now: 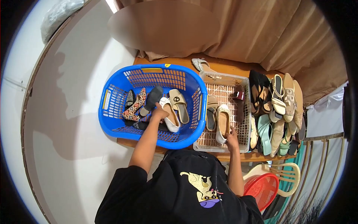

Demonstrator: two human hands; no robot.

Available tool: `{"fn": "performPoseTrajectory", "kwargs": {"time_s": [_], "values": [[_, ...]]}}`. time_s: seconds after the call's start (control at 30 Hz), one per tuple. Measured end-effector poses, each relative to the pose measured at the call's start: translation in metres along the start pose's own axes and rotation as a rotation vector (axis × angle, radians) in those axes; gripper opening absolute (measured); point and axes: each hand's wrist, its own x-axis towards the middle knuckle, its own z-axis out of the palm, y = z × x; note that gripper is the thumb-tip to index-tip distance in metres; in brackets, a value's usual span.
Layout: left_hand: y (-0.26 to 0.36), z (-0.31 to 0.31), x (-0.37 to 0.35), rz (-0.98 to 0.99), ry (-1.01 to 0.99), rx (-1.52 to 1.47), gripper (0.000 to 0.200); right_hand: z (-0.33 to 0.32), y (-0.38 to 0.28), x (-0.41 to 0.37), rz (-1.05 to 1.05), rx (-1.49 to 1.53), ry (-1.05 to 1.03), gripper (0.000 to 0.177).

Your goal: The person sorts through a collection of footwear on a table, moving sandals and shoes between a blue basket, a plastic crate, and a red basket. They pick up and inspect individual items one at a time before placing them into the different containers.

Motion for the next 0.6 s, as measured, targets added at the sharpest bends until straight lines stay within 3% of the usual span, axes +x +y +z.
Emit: {"fn": "performPoseTrajectory", "kwargs": {"time_s": [0.07, 0.13, 0.2, 0.27, 0.33, 0.4, 0.43, 0.47, 0.53, 0.6], "values": [[-0.024, 0.003, 0.028, 0.140, 0.187, -0.084, 0.097, 0.008, 0.002, -0.010, -0.044, 0.277, -0.022, 0.074], [-0.017, -0.018, -0.001, 0.209, 0.220, -0.094, 0.064, 0.015, -0.007, -0.024, -0.056, 0.406, -0.052, 0.073], [-0.020, -0.025, -0.012, 0.323, 0.174, -0.294, 0.057, 0.020, -0.013, -0.031, -0.068, 0.531, -0.088, 0.072], [0.004, -0.032, -0.054, 0.301, 0.093, -0.369, 0.054, 0.023, -0.015, -0.033, -0.044, 0.581, -0.197, 0.067], [0.020, -0.024, -0.082, 0.397, -0.189, -0.861, 0.055, 0.026, -0.011, -0.025, -0.039, 0.536, -0.254, 0.063], [0.042, -0.017, -0.122, 0.535, -0.496, -1.105, 0.057, 0.034, -0.014, -0.025, -0.102, 0.450, -0.288, 0.061], [0.056, -0.009, -0.140, 0.582, -0.514, -1.105, 0.056, 0.041, -0.016, -0.023, -0.078, 0.422, -0.275, 0.060], [0.065, 0.004, -0.147, 0.685, -0.592, -1.152, 0.055, 0.044, -0.012, -0.017, -0.189, 0.411, -0.297, 0.043], [0.086, 0.017, -0.174, 0.724, -0.665, -1.131, 0.056, 0.049, -0.006, -0.001, -0.274, 0.438, -0.250, 0.029], [0.102, 0.035, -0.186, 0.587, -0.698, -1.099, 0.056, 0.044, -0.002, 0.013, -0.540, 0.469, -0.212, 0.016]]}}
